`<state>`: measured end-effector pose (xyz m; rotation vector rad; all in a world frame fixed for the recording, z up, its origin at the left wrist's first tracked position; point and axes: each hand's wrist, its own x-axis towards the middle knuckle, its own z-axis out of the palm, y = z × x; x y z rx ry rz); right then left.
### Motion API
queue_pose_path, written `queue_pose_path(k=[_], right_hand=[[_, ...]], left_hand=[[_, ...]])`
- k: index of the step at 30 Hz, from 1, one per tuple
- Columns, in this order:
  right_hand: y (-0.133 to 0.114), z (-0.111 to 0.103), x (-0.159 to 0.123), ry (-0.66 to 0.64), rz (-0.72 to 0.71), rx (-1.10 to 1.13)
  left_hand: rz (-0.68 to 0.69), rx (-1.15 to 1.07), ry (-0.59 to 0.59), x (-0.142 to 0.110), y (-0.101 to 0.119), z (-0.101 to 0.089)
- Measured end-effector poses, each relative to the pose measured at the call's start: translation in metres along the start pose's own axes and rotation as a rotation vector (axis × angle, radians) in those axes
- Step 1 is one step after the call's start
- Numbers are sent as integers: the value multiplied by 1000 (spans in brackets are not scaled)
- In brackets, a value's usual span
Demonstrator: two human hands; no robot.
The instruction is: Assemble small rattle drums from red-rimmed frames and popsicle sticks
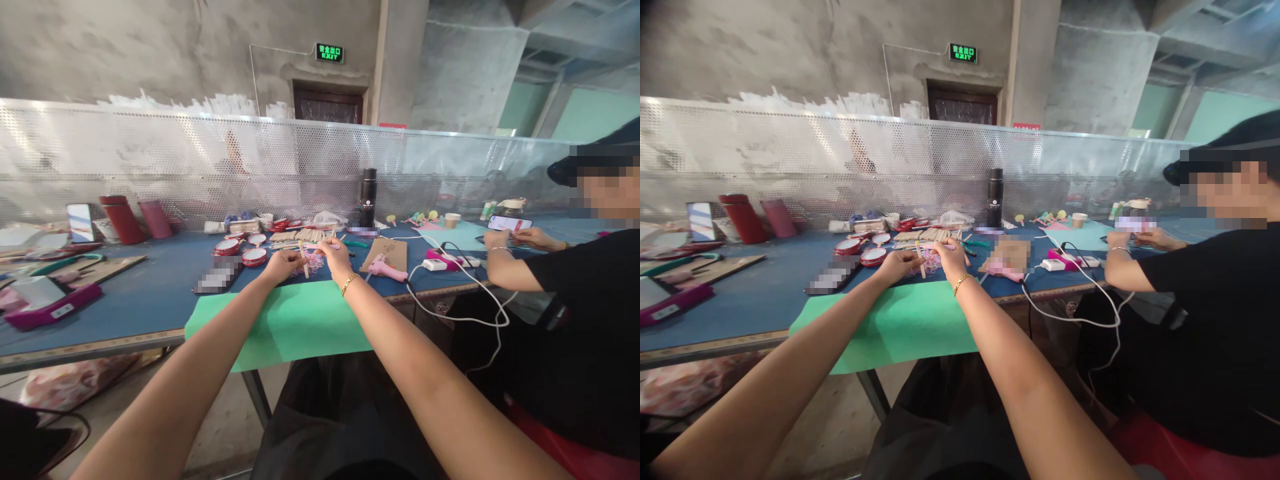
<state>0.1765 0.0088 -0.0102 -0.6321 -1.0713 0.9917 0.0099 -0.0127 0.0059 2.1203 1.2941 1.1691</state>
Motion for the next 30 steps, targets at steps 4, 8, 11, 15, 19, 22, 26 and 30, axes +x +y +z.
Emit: queue_pose_path(k=[4,8,11,15,19,22,26,30], right_hand=[[1,0,1,1,7,-12],[1,-1,1,34,4,-18],[0,-1,0,8,6,-12],[0,-1,0,11,8,-18],[1,-1,0,18,5,-19],[1,0,0,-8,8,-14],[0,0,-1,8,7,-14],[0,0,-1,3,6,-13]], left_hand=[[1,2,0,0,0,0],[6,4,-3,0,-1,1],[4,7,3,0,-1,1],[2,9,4,1,-1,1],[1,5,0,0,1,1],[-2,2,3,0,1,1],[-1,3,-1,0,0,1],[-5,4,1,0,0,0]])
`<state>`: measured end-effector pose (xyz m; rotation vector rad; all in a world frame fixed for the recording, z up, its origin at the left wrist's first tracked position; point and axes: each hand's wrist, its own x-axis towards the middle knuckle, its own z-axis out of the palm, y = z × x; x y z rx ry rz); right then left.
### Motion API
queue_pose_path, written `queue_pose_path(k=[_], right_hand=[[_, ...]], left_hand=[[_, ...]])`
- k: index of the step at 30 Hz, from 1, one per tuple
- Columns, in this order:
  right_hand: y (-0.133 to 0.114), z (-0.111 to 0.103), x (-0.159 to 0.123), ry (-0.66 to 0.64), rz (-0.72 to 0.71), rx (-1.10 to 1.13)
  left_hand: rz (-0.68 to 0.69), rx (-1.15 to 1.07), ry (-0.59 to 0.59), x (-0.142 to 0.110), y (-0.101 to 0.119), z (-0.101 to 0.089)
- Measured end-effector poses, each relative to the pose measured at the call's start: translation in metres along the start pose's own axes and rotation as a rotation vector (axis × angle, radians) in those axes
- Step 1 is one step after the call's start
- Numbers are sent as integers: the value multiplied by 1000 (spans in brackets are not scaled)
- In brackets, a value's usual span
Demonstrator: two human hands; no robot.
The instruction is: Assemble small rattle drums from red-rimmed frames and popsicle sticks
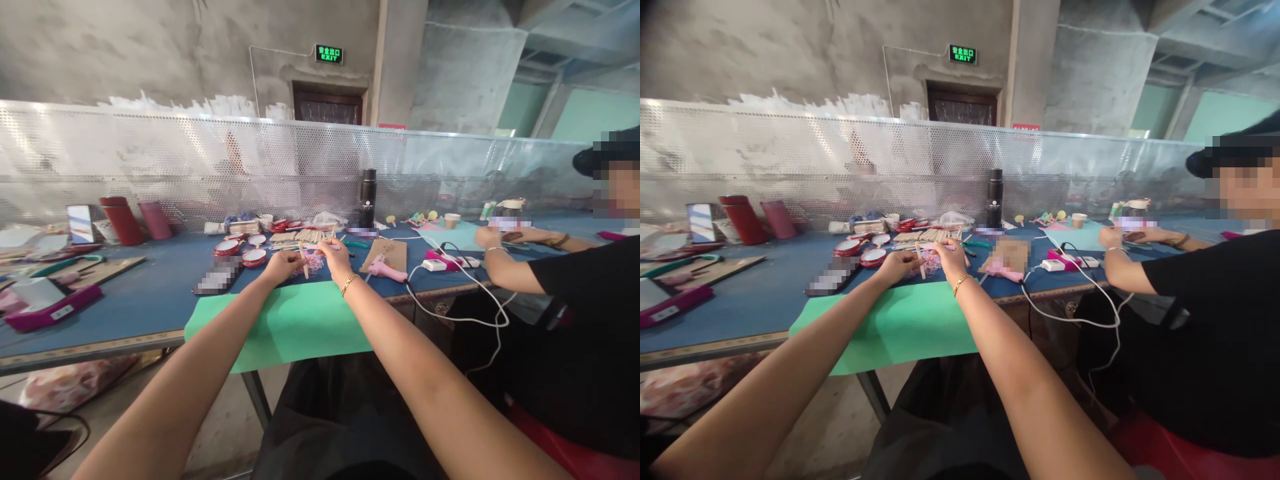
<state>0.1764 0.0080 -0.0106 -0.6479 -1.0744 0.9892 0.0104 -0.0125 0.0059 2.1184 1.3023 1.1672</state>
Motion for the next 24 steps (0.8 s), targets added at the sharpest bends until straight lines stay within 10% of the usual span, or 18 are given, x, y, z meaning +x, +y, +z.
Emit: queue_pose_path(k=[24], right_hand=[[0,1,0,-11,-1,10]], left_hand=[[-7,11,6,-1,5,0]])
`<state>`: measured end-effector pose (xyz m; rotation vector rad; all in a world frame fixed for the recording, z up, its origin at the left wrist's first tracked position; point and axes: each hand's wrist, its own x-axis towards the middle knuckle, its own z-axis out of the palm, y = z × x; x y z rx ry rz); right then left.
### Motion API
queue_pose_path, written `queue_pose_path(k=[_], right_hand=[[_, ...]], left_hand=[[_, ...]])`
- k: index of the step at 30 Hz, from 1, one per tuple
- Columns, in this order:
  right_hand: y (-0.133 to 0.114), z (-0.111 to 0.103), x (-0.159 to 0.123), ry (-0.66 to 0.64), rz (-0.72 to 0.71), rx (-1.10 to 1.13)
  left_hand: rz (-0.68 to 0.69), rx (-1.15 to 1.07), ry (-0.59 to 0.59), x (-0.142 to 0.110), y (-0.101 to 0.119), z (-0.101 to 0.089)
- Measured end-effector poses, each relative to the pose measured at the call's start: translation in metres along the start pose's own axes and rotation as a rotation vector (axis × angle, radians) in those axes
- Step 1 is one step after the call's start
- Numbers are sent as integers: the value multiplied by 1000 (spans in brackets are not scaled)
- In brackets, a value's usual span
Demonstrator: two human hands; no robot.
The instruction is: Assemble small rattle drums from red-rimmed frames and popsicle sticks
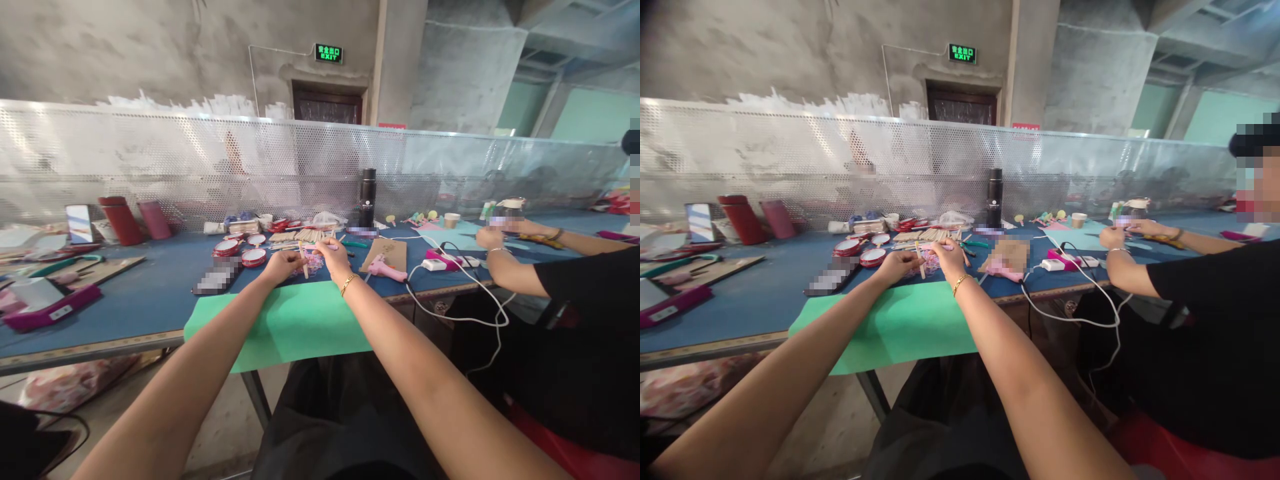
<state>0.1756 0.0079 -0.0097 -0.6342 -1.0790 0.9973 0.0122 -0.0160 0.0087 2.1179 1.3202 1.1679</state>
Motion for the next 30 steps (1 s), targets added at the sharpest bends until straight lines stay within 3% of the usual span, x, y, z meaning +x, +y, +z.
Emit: queue_pose_path(k=[30], right_hand=[[0,1,0,31,2,0]], left_hand=[[11,-13,-3,2,-6,0]])
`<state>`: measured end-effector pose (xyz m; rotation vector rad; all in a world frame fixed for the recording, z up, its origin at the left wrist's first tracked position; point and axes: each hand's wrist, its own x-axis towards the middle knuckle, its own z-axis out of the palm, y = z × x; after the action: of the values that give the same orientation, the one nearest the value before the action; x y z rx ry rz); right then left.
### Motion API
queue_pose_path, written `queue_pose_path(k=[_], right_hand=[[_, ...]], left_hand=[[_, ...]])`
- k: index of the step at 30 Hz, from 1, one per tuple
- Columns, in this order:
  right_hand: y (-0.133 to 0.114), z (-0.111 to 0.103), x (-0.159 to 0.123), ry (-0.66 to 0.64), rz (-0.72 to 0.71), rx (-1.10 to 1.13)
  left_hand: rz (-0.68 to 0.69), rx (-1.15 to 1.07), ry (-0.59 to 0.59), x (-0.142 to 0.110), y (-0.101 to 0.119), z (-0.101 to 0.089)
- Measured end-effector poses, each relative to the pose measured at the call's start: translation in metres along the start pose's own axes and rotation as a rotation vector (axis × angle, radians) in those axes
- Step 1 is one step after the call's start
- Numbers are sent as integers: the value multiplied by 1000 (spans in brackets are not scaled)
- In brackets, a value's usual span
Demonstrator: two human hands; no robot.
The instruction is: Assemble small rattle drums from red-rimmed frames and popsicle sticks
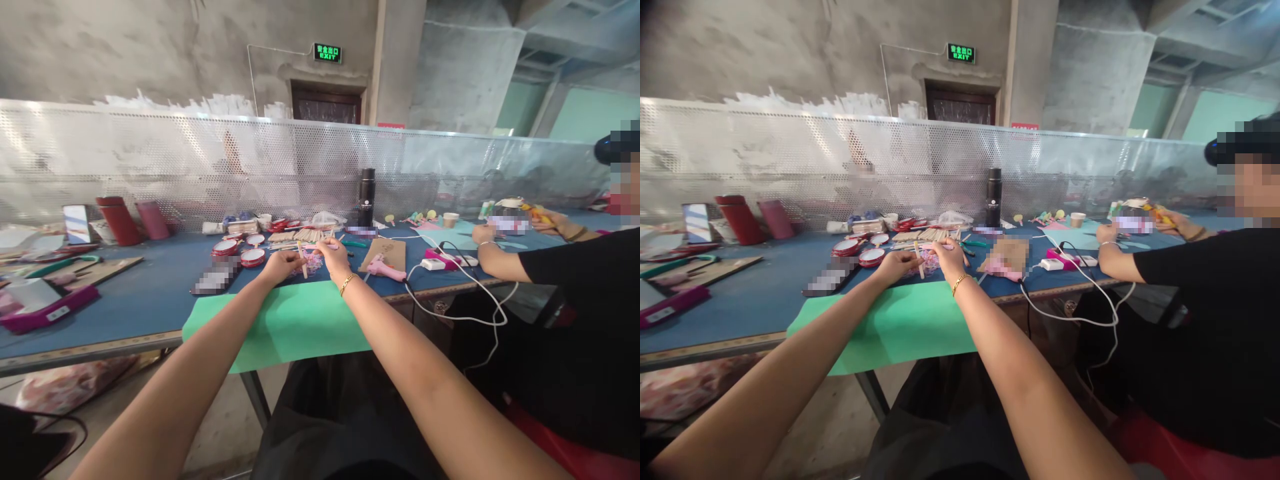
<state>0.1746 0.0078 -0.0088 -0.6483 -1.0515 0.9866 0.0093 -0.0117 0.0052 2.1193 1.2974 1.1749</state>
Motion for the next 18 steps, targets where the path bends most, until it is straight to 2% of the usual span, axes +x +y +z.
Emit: queue_pose_path(k=[7,12,18], right_hand=[[-2,1,-2,-15,0,1],[-2,-1,-1,23,1,-8],[-2,-1,-1,-22,-2,-3]], left_hand=[[-10,2,-6,1,-1,0],[-12,8,-4,0,0,0],[-24,9,-5,-1,1,0]])
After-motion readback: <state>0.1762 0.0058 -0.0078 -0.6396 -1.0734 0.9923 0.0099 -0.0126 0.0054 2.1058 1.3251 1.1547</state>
